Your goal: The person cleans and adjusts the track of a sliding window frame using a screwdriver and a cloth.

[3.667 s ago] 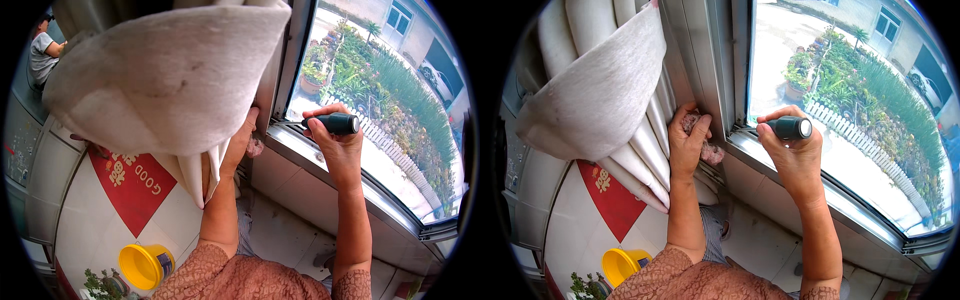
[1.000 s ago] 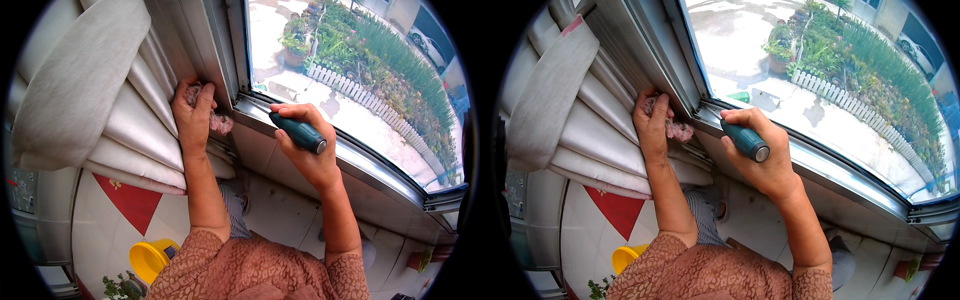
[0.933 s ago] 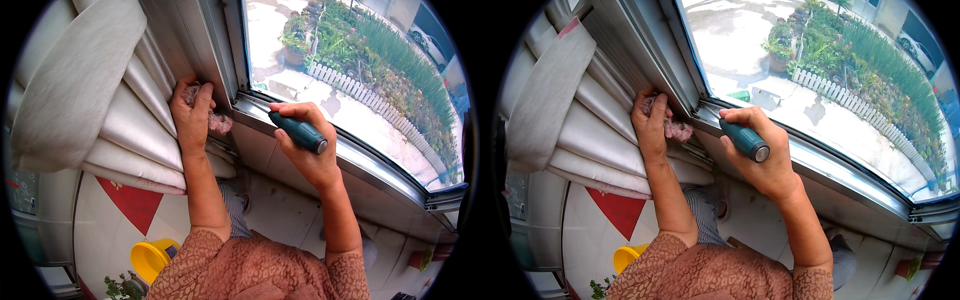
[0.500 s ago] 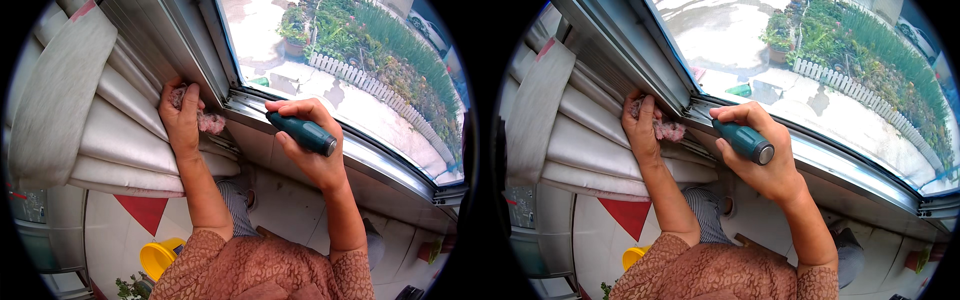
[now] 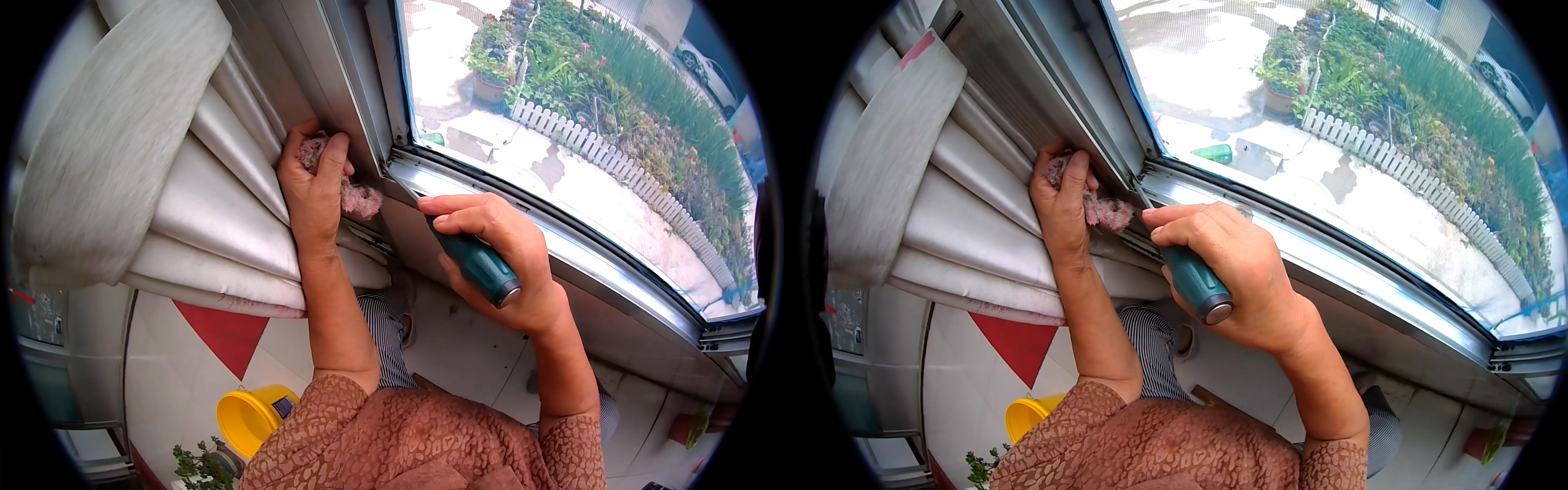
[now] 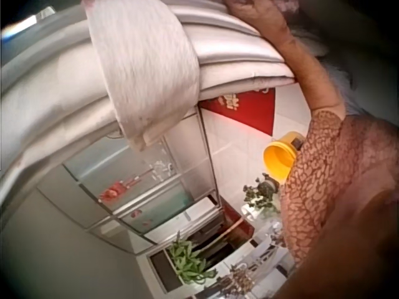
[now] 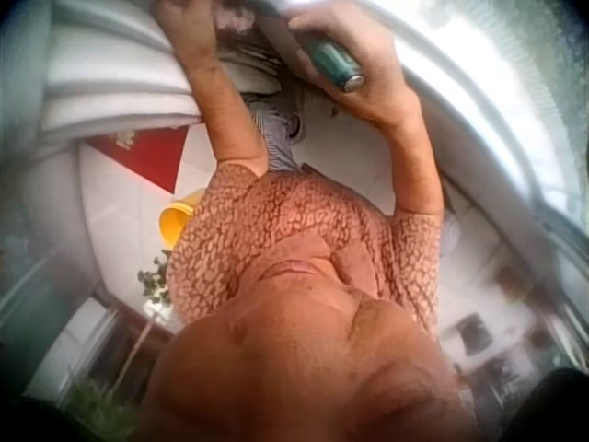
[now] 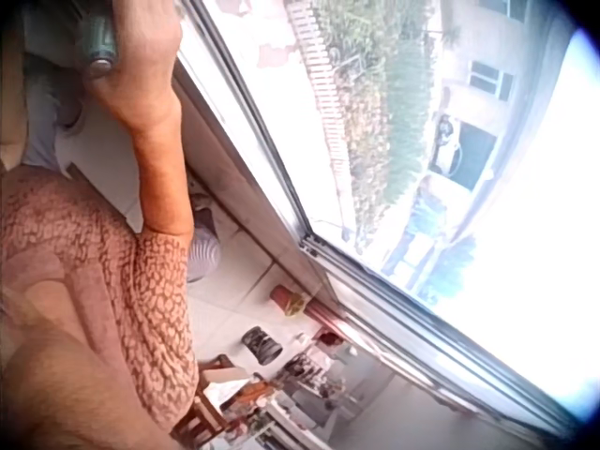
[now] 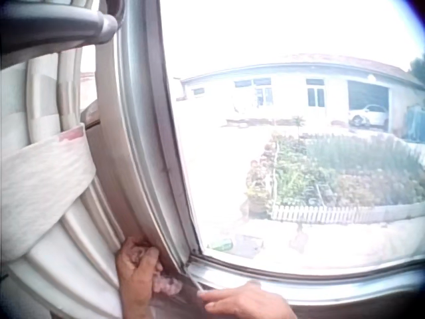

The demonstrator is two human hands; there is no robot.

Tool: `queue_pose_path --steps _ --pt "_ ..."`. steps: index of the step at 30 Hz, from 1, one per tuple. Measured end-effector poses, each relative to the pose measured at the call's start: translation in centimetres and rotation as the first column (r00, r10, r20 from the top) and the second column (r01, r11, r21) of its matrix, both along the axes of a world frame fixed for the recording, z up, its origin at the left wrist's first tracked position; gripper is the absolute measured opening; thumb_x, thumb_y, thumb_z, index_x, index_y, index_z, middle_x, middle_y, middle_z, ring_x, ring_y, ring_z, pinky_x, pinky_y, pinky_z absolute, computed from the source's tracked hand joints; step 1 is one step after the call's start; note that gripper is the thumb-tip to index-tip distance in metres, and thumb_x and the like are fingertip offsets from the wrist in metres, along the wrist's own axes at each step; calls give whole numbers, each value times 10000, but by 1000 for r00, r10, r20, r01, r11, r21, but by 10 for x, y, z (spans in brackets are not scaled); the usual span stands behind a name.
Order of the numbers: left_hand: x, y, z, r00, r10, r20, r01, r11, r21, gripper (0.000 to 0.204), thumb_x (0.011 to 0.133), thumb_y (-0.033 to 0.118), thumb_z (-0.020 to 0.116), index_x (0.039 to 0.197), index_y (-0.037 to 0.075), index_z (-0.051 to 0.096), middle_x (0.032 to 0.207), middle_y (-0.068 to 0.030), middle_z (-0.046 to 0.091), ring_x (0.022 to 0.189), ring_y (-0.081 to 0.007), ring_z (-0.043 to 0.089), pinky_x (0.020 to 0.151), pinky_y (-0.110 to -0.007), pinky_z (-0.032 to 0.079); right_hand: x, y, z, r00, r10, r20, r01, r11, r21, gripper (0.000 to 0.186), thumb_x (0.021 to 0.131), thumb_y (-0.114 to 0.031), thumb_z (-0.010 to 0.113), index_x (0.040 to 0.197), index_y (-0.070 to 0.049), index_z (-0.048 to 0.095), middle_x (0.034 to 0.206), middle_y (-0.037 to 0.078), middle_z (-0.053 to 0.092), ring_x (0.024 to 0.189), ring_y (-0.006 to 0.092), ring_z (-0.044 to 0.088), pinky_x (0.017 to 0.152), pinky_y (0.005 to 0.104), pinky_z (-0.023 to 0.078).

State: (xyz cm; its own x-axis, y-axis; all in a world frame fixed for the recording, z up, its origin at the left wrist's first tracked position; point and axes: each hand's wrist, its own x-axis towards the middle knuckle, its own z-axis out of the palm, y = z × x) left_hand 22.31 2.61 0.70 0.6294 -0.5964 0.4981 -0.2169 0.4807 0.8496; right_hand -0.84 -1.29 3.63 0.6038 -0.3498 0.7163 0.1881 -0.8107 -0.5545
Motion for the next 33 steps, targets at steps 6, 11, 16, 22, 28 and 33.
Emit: queue_pose_path --steps 6,11,16,22,28,33 --pt "0 1 0 1000 4 6 -4 1000 2 204 921 120 706 1074 17 620 774 4 622 624 -61 542 576 -205 434 6 4 0 992 -38 -118 7 969 -246 319 677 -22 690 988 -31 619 1124 134 679 928 301 662 767 379 550" --pt "-2 3 2 1000 1 -3 -1 1000 21 214 923 100 694 1103 7 624 819 -6 620 651 -73 523 614 -215 438 9 11 -5 992 -90 -91 47 916 -398 227 744 -86 621 961 -22 607 1115 148 671 922 281 660 756 361 558" --pt "-1 2 2 1000 3 3 -3 1000 4 205 922 127 707 1073 18 620 795 1 630 633 -63 541 584 -204 435 8 15 -4 990 -106 -91 59 908 -415 215 751 -94 626 954 -26 600 1110 144 670 927 273 662 756 356 560" --pt "-2 1 1 1000 15 9 -16 1000 10 203 923 129 707 1068 16 622 790 2 627 625 -61 540 585 -204 437 9 15 -4 992 -111 -65 74 907 -415 214 753 -101 627 953 -29 598 1108 141 669 911 270 664 753 354 561" --pt "-2 1 1 999 23 24 -24 1000 8 182 926 121 701 1054 17 625 782 7 618 622 -59 539 585 -205 439 9 13 -7 994 -89 -60 58 919 -391 220 752 -98 624 957 -24 597 1114 147 668 907 275 661 748 358 561" --pt "-3 0 2 999 31 30 -31 1000 6 171 925 120 701 1042 18 628 778 7 613 619 -59 538 586 -207 440 12 9 -9 994 -79 -69 45 913 -405 218 744 -90 635 949 -28 593 1115 144 669 914 273 662 752 350 562"
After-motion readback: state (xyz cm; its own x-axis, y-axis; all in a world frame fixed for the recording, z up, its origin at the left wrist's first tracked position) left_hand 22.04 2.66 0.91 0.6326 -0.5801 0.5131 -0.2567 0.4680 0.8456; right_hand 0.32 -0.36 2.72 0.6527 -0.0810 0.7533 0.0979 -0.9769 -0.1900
